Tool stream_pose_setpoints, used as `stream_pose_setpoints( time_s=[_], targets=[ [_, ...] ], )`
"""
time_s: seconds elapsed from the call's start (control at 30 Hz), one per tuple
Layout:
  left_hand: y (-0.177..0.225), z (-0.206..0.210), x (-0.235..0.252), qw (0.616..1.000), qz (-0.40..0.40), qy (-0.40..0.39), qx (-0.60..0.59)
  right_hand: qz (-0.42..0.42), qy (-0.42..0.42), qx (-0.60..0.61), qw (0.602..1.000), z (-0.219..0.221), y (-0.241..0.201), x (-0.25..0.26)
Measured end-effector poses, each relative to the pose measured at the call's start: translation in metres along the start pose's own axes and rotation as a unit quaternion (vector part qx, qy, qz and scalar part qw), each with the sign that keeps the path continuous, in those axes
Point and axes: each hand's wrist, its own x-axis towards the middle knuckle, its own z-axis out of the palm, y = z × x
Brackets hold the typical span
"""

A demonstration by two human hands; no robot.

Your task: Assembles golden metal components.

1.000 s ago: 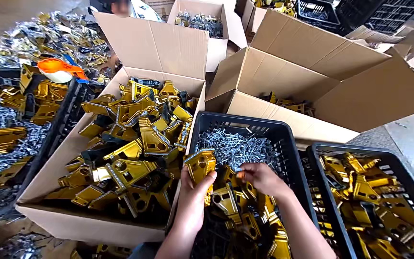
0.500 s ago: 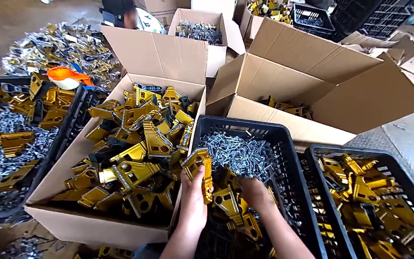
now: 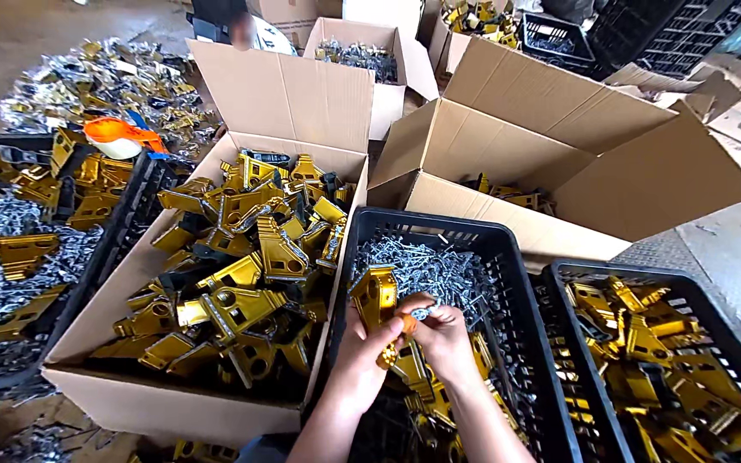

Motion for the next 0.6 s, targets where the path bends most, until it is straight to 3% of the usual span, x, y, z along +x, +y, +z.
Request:
stream_pose_setpoints(
  time_s=[0.17, 0.27, 0.43, 0.5, 0.6],
  targets=[
    [0.000, 0.000, -0.002, 0.999, -0.026, -0.007, -0.026, -0.044, -0.043, -0.130, 0.990, -0.019, -0.006, 0.003],
    [0.002, 0.002, -0.002, 0.999, -0.031, -0.016, 0.019, -0.089, -0.055, -0.225, 0.969, -0.025, -0.011, 0.003],
    [0.001, 0.000, -0.003, 0.971, -0.018, -0.063, 0.229, -0.242, -0.092, -0.410, 0.875, -0.033, -0.013, 0.008],
    [0.002, -0.001, -0.004, 0.966, -0.025, -0.084, 0.242, -0.231, -0.105, -0.379, 0.890, -0.034, -0.009, 0.008],
    [0.004, -0.002, -0.006, 0.966, -0.056, -0.084, 0.238, -0.112, -0.124, -0.180, 0.969, -0.034, 0.003, 0.005]
  ],
)
